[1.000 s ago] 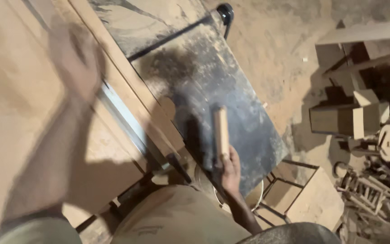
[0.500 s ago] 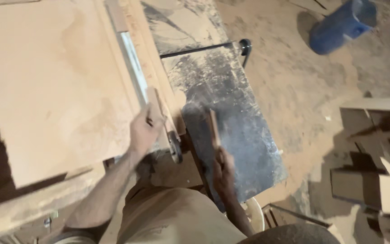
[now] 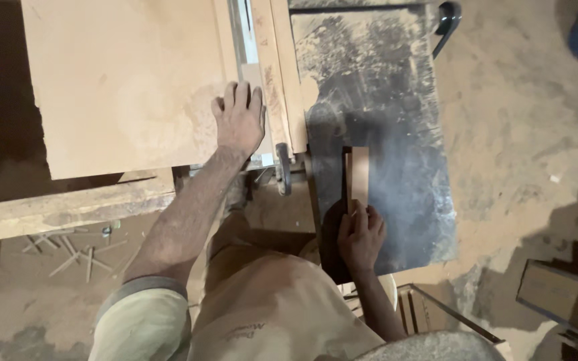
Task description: The person cuts small wooden strips into shorter pieces on a table saw, holding each strip against the fence and pushing it through the blade. They stack the cut pieces on the saw table, then gather the stack and place the cut strips into a bucket on the floor.
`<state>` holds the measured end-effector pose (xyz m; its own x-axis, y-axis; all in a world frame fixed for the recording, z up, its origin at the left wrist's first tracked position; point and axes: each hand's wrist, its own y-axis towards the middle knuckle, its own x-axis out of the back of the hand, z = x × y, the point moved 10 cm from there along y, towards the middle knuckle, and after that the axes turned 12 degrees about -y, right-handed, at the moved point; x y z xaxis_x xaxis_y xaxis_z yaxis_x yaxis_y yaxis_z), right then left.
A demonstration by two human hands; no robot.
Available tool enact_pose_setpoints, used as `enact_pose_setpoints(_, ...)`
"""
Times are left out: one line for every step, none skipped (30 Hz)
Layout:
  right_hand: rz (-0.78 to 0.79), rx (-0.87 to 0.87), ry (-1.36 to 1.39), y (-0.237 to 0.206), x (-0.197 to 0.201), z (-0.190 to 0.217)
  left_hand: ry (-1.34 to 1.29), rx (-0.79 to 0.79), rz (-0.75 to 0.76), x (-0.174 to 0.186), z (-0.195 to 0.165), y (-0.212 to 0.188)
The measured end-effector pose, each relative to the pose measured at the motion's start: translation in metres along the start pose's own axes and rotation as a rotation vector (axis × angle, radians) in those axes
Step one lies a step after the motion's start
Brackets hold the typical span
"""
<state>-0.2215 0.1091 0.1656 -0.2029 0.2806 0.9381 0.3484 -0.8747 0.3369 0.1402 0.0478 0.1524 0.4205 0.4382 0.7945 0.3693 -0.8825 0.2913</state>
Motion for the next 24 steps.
enact_pose_setpoints(0.000, 0.007, -0.015, 0.000, 0.000, 0.002, 0.024, 0.002, 0.021, -0.002, 0.003, 0.006)
enact_pose_setpoints(0.000, 0.014, -0.030, 0.000, 0.001, 0.003, 0.048, 0.004, 0.042, -0.004, 0.007, 0.013)
enact_pose_setpoints(0.017, 0.017, -0.038, 0.001, 0.000, 0.004, 0.070, 0.005, 0.061, -0.006, 0.011, 0.021)
enact_pose_setpoints(0.029, 0.023, -0.047, 0.001, -0.001, 0.005, 0.058, -0.002, 0.048, -0.006, 0.014, 0.031)
enact_pose_setpoints(0.040, 0.030, -0.056, 0.002, -0.002, 0.006, 0.048, -0.009, 0.033, -0.005, 0.017, 0.042)
enact_pose_setpoints(0.060, 0.014, -0.066, 0.003, -0.005, 0.005, 0.037, -0.014, 0.022, -0.004, 0.021, 0.053)
enact_pose_setpoints(0.084, -0.004, -0.078, 0.004, -0.007, 0.003, 0.035, 0.002, 0.041, -0.007, 0.028, 0.064)
enact_pose_setpoints(0.108, -0.022, -0.089, 0.005, -0.010, 0.001, 0.034, 0.016, 0.061, -0.010, 0.035, 0.076)
enact_pose_setpoints(0.142, -0.015, -0.067, 0.006, -0.013, 0.002, 0.032, 0.029, 0.081, -0.013, 0.041, 0.087)
enact_pose_setpoints(0.175, -0.010, -0.046, 0.007, -0.015, 0.001, 0.044, 0.000, 0.066, -0.012, 0.044, 0.096)
enact_pose_setpoints(0.203, -0.007, -0.025, 0.008, -0.018, 0.002, 0.056, -0.032, 0.048, -0.012, 0.047, 0.107)
enact_pose_setpoints(0.189, -0.011, -0.050, 0.010, -0.016, 0.003, 0.068, -0.066, 0.030, -0.011, 0.049, 0.117)
enact_pose_setpoints(0.178, -0.016, -0.075, 0.010, -0.014, 0.003, 0.073, -0.065, 0.030, -0.013, 0.055, 0.128)
enact_pose_setpoints(0.165, -0.023, -0.099, 0.010, -0.012, 0.004, 0.077, -0.068, 0.030, -0.014, 0.062, 0.139)
enact_pose_setpoints(0.185, -0.031, -0.101, 0.011, -0.014, 0.004, 0.081, -0.071, 0.028, -0.016, 0.068, 0.151)
enact_pose_setpoints(0.203, -0.038, -0.103, 0.010, -0.015, 0.003, 0.105, -0.084, 0.011, -0.017, 0.073, 0.163)
enact_pose_setpoints(0.216, -0.048, -0.107, 0.010, -0.017, 0.003, 0.127, -0.102, -0.008, -0.017, 0.080, 0.177)
enact_pose_setpoints(0.221, -0.048, -0.110, 0.008, -0.017, 0.002, 0.145, -0.122, -0.027, -0.019, 0.086, 0.190)
enact_pose_setpoints(0.223, -0.045, -0.116, 0.008, -0.018, 0.002, 0.137, -0.125, -0.022, -0.023, 0.095, 0.203)
enact_pose_setpoints(0.223, -0.045, -0.123, 0.006, -0.019, 0.000, 0.126, -0.131, -0.016, -0.027, 0.105, 0.216)
enact_pose_setpoints(0.221, -0.052, -0.115, 0.005, -0.021, -0.002, 0.112, -0.143, -0.012, -0.031, 0.115, 0.230)
enact_pose_setpoints(0.216, -0.060, -0.109, 0.003, -0.020, -0.004, 0.120, -0.101, 0.029, -0.039, 0.128, 0.246)
enact_pose_setpoints(0.206, -0.068, -0.106, 0.003, -0.020, -0.006, 0.128, -0.061, 0.067, -0.047, 0.141, 0.263)
enact_pose_setpoints(0.192, -0.066, -0.092, 0.003, -0.019, -0.007, 0.136, -0.025, 0.100, -0.052, 0.155, 0.282)
